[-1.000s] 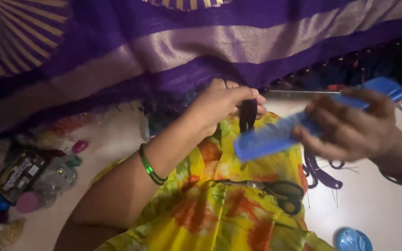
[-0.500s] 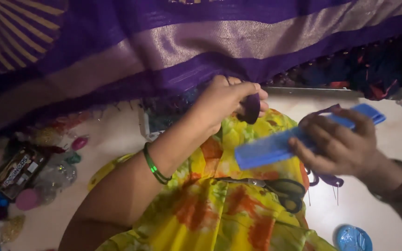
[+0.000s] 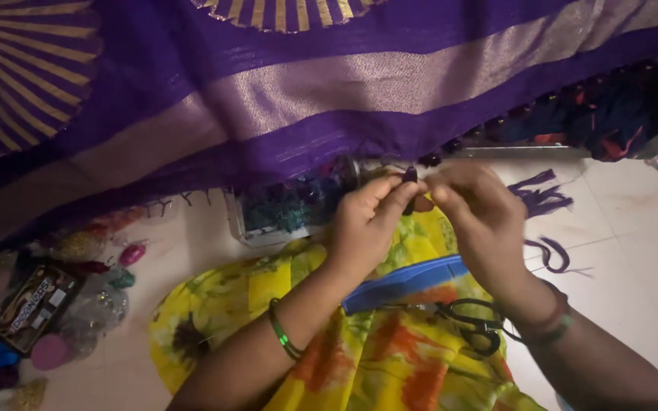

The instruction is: The recorder is attaching decorative elements to the edge of a purple fabric, likely a saree.

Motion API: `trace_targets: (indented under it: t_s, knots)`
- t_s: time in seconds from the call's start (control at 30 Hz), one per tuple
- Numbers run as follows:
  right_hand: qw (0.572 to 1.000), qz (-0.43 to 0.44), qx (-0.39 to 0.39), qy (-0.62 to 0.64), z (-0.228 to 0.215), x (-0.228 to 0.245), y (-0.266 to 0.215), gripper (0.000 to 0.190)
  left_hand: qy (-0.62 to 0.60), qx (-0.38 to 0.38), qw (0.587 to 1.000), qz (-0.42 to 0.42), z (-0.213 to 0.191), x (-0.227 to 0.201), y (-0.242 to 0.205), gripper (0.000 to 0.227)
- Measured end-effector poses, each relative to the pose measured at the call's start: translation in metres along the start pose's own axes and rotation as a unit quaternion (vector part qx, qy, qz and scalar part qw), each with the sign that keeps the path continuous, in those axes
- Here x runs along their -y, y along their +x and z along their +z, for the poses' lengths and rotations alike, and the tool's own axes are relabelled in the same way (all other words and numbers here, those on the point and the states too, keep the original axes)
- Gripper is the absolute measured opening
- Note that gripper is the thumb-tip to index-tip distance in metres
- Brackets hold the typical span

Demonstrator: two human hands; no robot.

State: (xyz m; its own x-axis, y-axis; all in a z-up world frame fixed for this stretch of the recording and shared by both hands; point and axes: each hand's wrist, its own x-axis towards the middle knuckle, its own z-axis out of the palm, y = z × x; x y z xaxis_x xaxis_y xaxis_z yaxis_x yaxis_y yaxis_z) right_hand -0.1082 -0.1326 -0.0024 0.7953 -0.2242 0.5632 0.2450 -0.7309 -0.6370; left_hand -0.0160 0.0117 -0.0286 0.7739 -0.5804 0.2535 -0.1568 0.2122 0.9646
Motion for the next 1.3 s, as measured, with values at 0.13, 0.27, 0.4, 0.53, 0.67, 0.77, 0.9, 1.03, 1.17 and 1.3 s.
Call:
trace_targets:
  t_s: [0.13, 0.27, 0.4, 0.53, 0.67, 0.77, 0.9, 1.03, 1.17, 1.3]
  knots:
    - [0.861, 0.239, 0.03, 0.447, 0.026, -0.027, 0.019, 0.021, -0.006, 0.007, 1.0, 0.014, -0.003, 0.006, -0.007, 0.023]
    - [0.797, 0.285, 0.012, 0.533, 0.039, -0.025, 0.025, 0.023, 0.04, -0.001, 0.999, -0.023, -0.014, -0.002, -0.005, 0.02]
    - [0.853, 0.213, -0.013, 0.476, 0.038, -0.018, 0.015, 0.035, 0.184, -0.111, 0.965, 0.15, -0.014, -0.052, 0.0, 0.019]
    - [0.851, 0.228, 0.002, 0.474, 0.038, -0.014, 0.003, 0.033, 0.185, -0.088, 0.96, 0.191, -0.01, -0.055, 0.013, 0.014]
    - [0.81, 0.233, 0.05, 0.535, 0.032, -0.004, 0.007, 0.033, -0.037, 0.068, 0.995, -0.068, -0.007, -0.025, 0.029, 0.025]
    - [0.803, 0.252, 0.049, 0.538, 0.033, -0.021, -0.004, 0.032, -0.151, 0.096, 0.975, -0.135, -0.009, -0.036, 0.028, 0.025]
    - [0.846, 0.252, 0.053, 0.468, 0.026, -0.029, -0.007, 0.029, -0.198, 0.093, 0.961, -0.168, -0.006, -0.031, 0.025, 0.026]
    - [0.924, 0.302, 0.052, 0.23, 0.01, -0.018, 0.003, 0.021, -0.166, 0.048, 0.98, -0.102, -0.006, -0.007, 0.032, 0.022]
    - [0.998, 0.021, -0.059, -0.026, -0.027, -0.016, 0.03, 0.014, -0.09, -0.012, 0.988, -0.123, -0.002, -0.012, 0.041, 0.018]
    - [0.992, -0.009, -0.123, -0.019, -0.063, 0.009, 0.07, 0.008, -0.081, -0.001, 0.988, -0.128, 0.0, -0.02, 0.041, 0.018]
